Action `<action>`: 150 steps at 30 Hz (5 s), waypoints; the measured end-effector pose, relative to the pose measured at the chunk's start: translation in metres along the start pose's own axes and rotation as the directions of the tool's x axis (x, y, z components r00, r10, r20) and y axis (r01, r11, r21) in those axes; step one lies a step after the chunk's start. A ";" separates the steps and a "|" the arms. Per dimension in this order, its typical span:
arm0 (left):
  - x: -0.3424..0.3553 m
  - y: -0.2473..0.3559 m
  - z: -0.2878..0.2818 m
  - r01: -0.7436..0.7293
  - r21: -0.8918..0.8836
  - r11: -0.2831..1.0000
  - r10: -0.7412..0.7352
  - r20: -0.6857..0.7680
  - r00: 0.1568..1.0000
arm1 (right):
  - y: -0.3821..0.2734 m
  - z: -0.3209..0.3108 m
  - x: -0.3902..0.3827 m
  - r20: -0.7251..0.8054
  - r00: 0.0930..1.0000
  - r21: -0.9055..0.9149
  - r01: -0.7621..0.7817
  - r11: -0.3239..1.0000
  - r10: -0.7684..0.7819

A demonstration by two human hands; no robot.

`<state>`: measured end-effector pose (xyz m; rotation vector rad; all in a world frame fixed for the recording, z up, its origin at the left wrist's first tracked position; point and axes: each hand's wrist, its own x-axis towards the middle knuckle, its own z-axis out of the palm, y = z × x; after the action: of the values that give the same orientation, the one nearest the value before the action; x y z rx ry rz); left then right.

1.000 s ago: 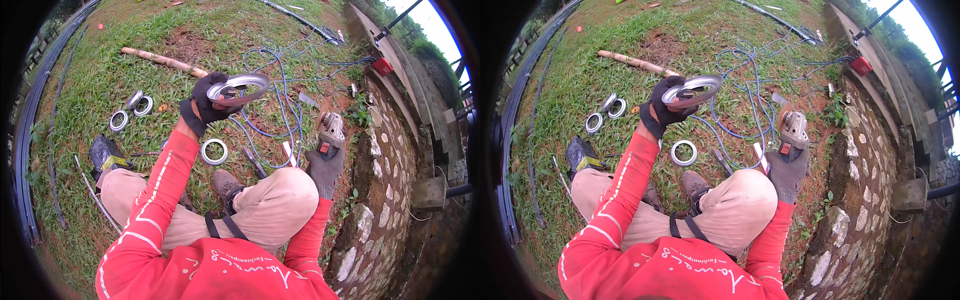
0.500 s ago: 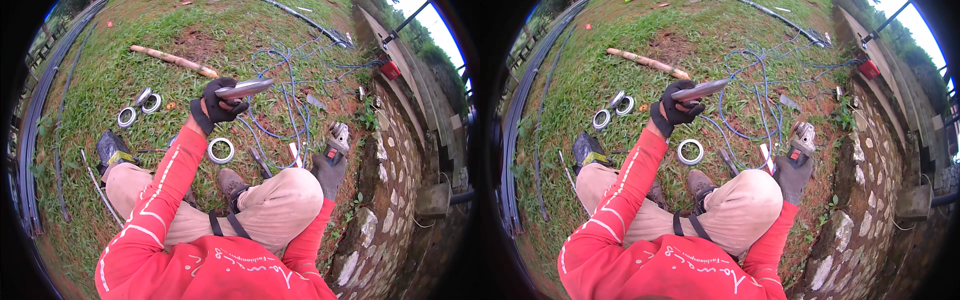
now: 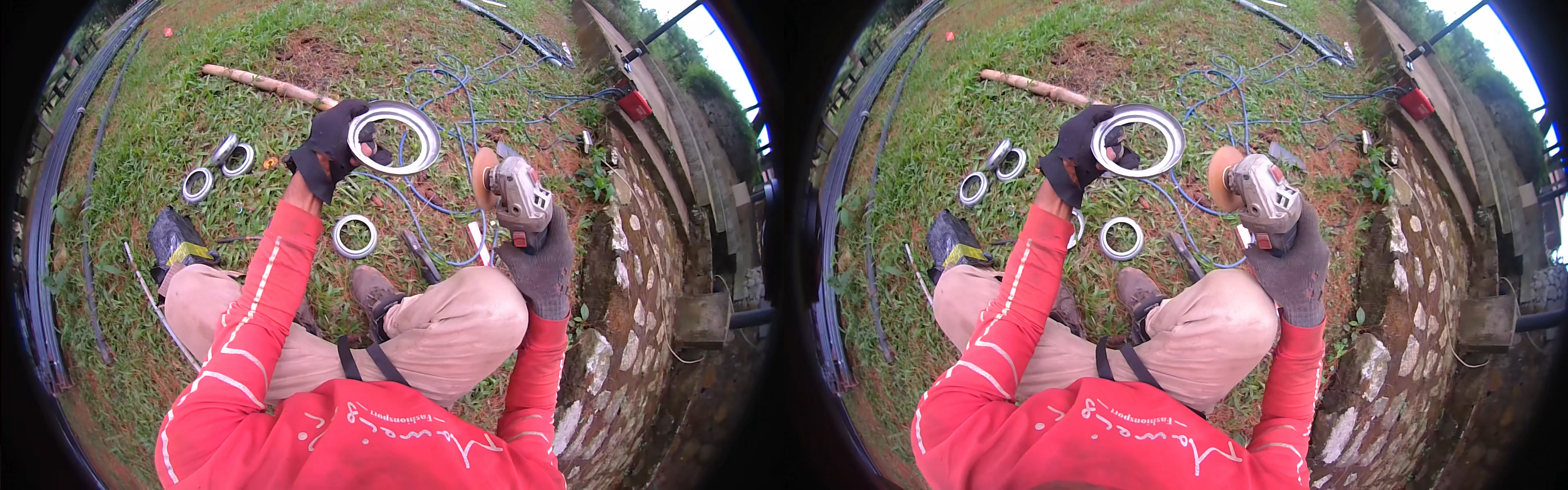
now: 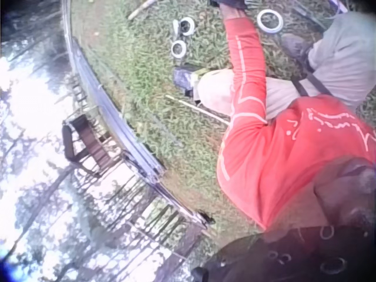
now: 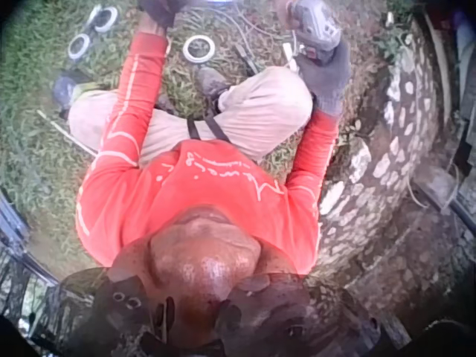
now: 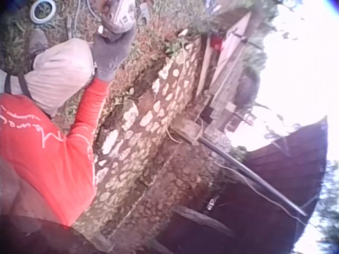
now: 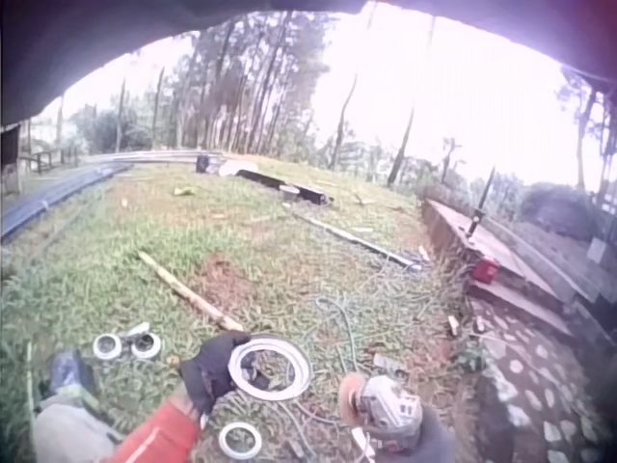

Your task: The person, wearing gloves, holds two metal rings together and welds them at multiple points using a welding rod, creating a combined metal component.

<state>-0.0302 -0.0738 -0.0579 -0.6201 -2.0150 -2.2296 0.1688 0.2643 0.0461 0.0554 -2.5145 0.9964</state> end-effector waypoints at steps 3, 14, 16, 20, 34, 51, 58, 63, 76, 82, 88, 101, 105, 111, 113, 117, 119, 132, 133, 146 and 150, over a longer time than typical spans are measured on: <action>0.000 0.013 0.000 0.203 0.040 0.978 -0.202 -0.018 0.979 | -0.020 -0.001 0.009 0.037 0.995 -0.039 0.093 0.995 -0.091; 0.007 0.023 0.018 -0.449 0.505 0.737 0.478 0.080 0.875 | -0.041 0.008 0.009 0.084 0.992 -0.277 0.111 0.954 -0.091; 0.005 0.029 0.025 -0.269 0.375 0.887 0.279 0.027 0.960 | -0.045 0.007 0.009 0.084 0.992 -0.313 0.120 0.942 -0.099; 0.000 0.024 0.028 0.012 -0.050 0.999 -0.012 -0.001 1.000 | -0.037 0.008 0.007 -0.039 0.999 -0.312 -0.034 0.949 0.023; -0.010 0.013 0.023 -0.380 0.544 0.748 0.414 0.065 0.908 | 0.116 -0.019 -0.086 -0.071 0.580 0.849 -0.392 0.354 0.812; -0.004 0.008 0.032 -0.304 0.627 0.718 0.285 0.133 0.949 | 0.201 -0.052 -0.187 -0.139 0.532 0.907 -0.271 0.324 0.835; 0.010 -0.016 0.020 0.370 -0.898 0.240 -0.605 0.160 0.780 | 0.205 -0.111 -0.247 -0.162 0.607 0.969 -0.050 0.241 0.778; 0.004 -0.020 -0.010 0.277 -0.859 0.431 -0.602 -0.045 0.798 | 0.222 -0.194 -0.318 -0.290 0.429 0.954 0.061 0.293 0.855; 0.006 -0.077 -0.017 0.336 -0.712 0.616 -0.612 -0.165 0.773 | 0.247 -0.363 -0.461 -0.691 -0.151 0.676 -0.482 0.558 0.707; 0.016 -0.094 -0.008 0.394 -0.657 0.642 -0.629 -0.158 0.761 | 0.276 -0.384 -0.469 -0.561 -0.175 0.755 -0.509 0.414 0.809; 0.014 -0.094 -0.006 0.405 -0.630 0.663 -0.621 -0.161 0.767 | 0.290 -0.378 -0.485 -0.593 -0.217 0.629 -0.725 0.279 0.775; -0.004 -0.084 -0.037 0.331 -0.663 0.672 -0.602 -0.227 0.766 | 0.363 -0.404 -0.490 -0.659 -0.424 0.437 -0.888 -0.143 0.621; -0.007 -0.073 -0.050 0.314 -0.643 0.699 -0.584 -0.259 0.769 | 0.367 -0.383 -0.480 -0.613 -0.408 0.373 -0.904 -0.207 0.677; -0.004 -0.100 -0.031 0.319 -0.693 0.647 -0.601 -0.206 0.772 | 0.346 -0.407 -0.495 -0.587 -0.314 0.263 -0.946 -0.192 0.746; 0.002 -0.096 -0.031 0.306 -0.691 0.655 -0.587 -0.211 0.782 | 0.338 -0.377 -0.487 -0.748 -0.314 0.110 -0.927 -0.358 0.584; 0.000 -0.092 -0.038 0.273 -0.708 0.651 -0.572 -0.221 0.790 | 0.304 -0.346 -0.437 -0.700 -0.265 0.047 -0.943 -0.328 0.663; -0.005 -0.099 -0.038 0.261 -0.731 0.631 -0.579 -0.220 0.785 | 0.302 -0.350 -0.435 -0.764 -0.249 -0.002 -0.921 -0.389 0.595; -0.028 -0.066 -0.035 0.103 -0.852 0.514 -0.489 -0.192 0.851 | 0.232 0.015 -0.164 0.050 0.985 -0.395 -0.133 0.909 0.166; -0.022 -0.068 -0.032 0.094 -0.866 0.492 -0.474 -0.176 0.863 | 0.247 0.058 -0.149 0.185 0.972 -0.320 -0.081 0.944 0.147; -0.006 -0.035 -0.038 0.110 -0.992 0.064 0.006 0.111 0.994 | 0.151 0.327 -0.053 0.836 0.455 -0.031 0.595 0.803 -0.305; -0.007 -0.037 -0.042 0.088 -0.982 0.165 -0.021 0.086 0.996 | 0.141 0.301 -0.049 0.759 0.587 0.091 0.333 0.938 -0.282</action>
<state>-0.0461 -0.1109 -0.0972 -0.6012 -0.1395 -3.3776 0.0727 0.1640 -0.2596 1.0913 -3.1006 0.8443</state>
